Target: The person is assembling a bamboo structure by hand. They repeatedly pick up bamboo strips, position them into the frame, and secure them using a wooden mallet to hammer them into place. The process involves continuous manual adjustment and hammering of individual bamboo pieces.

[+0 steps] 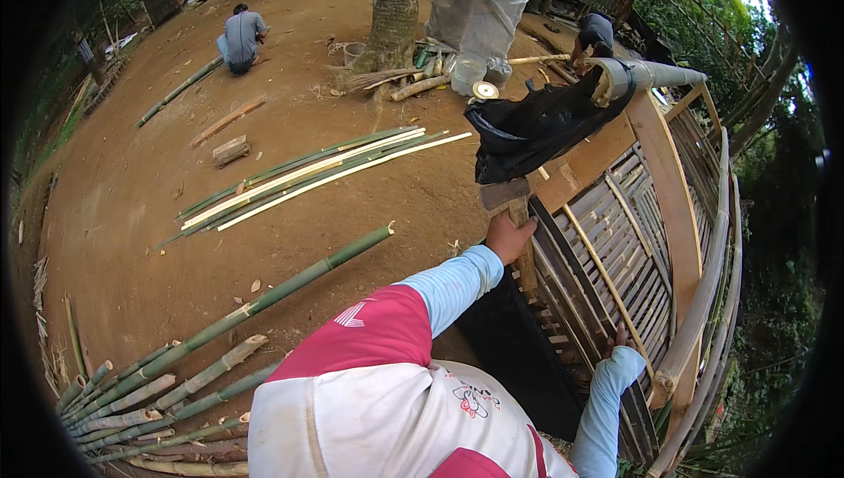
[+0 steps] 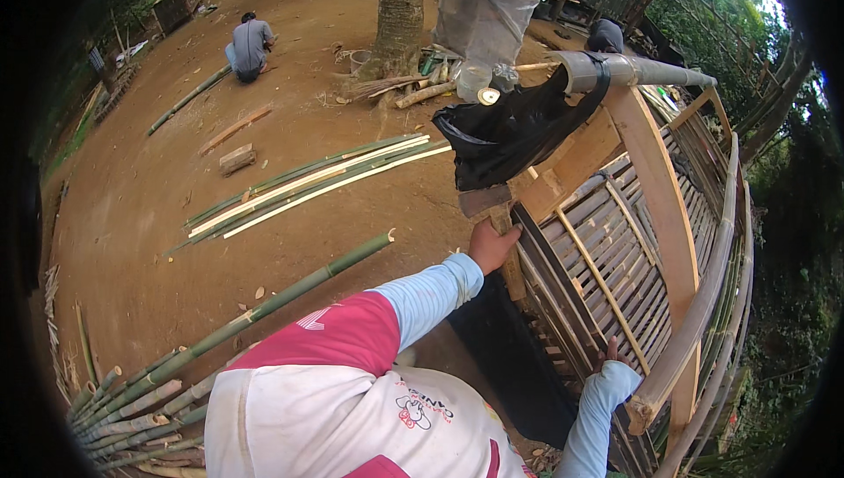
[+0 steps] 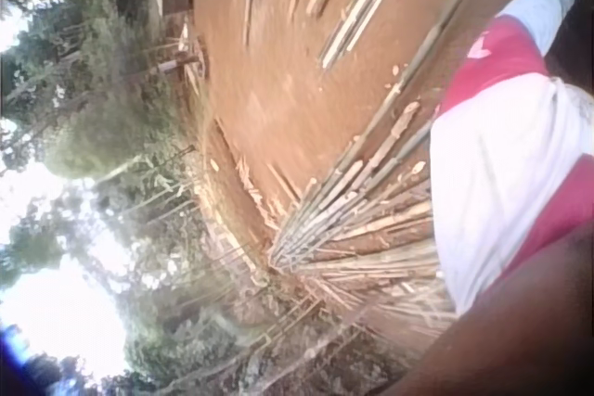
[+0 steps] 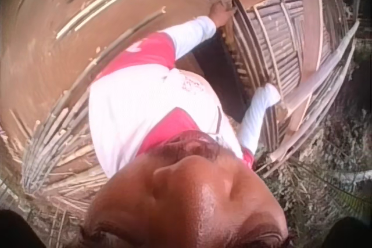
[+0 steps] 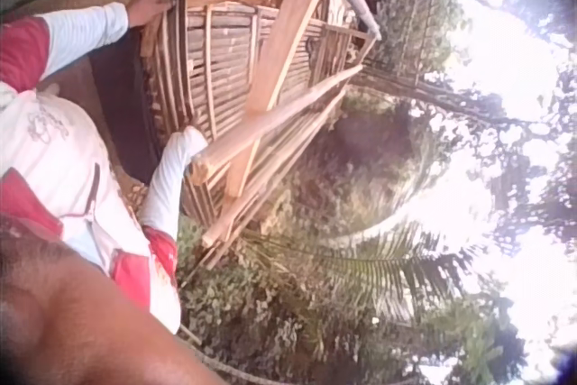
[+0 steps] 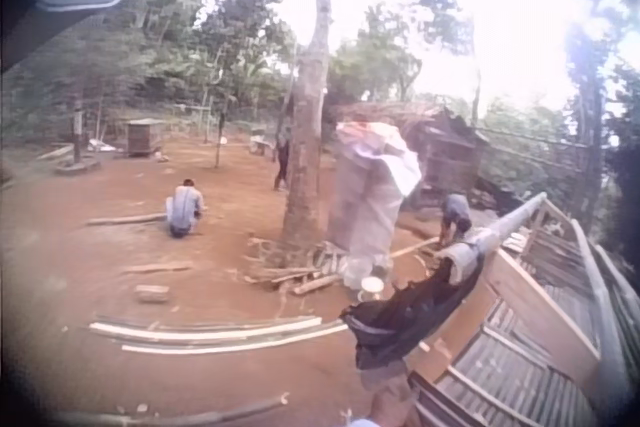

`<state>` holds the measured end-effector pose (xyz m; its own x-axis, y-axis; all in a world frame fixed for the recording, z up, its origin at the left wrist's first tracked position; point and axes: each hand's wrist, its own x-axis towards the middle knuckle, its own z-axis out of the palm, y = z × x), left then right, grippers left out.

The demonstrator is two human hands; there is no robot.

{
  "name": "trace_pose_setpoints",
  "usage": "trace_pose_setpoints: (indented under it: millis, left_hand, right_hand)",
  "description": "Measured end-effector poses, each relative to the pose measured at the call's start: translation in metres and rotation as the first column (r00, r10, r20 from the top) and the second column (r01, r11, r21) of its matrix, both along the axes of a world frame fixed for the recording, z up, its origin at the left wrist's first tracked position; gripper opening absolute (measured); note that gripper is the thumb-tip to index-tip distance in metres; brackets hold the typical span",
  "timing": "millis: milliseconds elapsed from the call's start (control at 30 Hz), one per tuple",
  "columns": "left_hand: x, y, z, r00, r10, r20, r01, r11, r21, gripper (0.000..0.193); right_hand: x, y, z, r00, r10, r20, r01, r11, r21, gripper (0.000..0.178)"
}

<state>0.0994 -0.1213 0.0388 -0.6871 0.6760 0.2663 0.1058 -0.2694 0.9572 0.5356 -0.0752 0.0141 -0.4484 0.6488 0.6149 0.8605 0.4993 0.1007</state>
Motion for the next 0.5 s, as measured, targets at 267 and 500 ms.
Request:
trace_pose_setpoints:
  millis: [267, 500]
  left_hand:
    - [-0.001, -0.001, -0.008, 0.996, 0.045, -0.077, -0.052, 0.994, -0.097, 0.046]
    - [0.024, -0.059, -0.014, 0.973, -0.015, -0.23, -0.007, 0.995, -0.097, 0.044]
  right_hand:
    - [-0.05, -0.047, 0.054, 0.941, -0.246, 0.231, 0.259, 0.965, -0.028, 0.057]
    - [-0.064, -0.05, 0.052, 0.993, -0.095, 0.066, 0.096, 0.995, -0.01, 0.058]
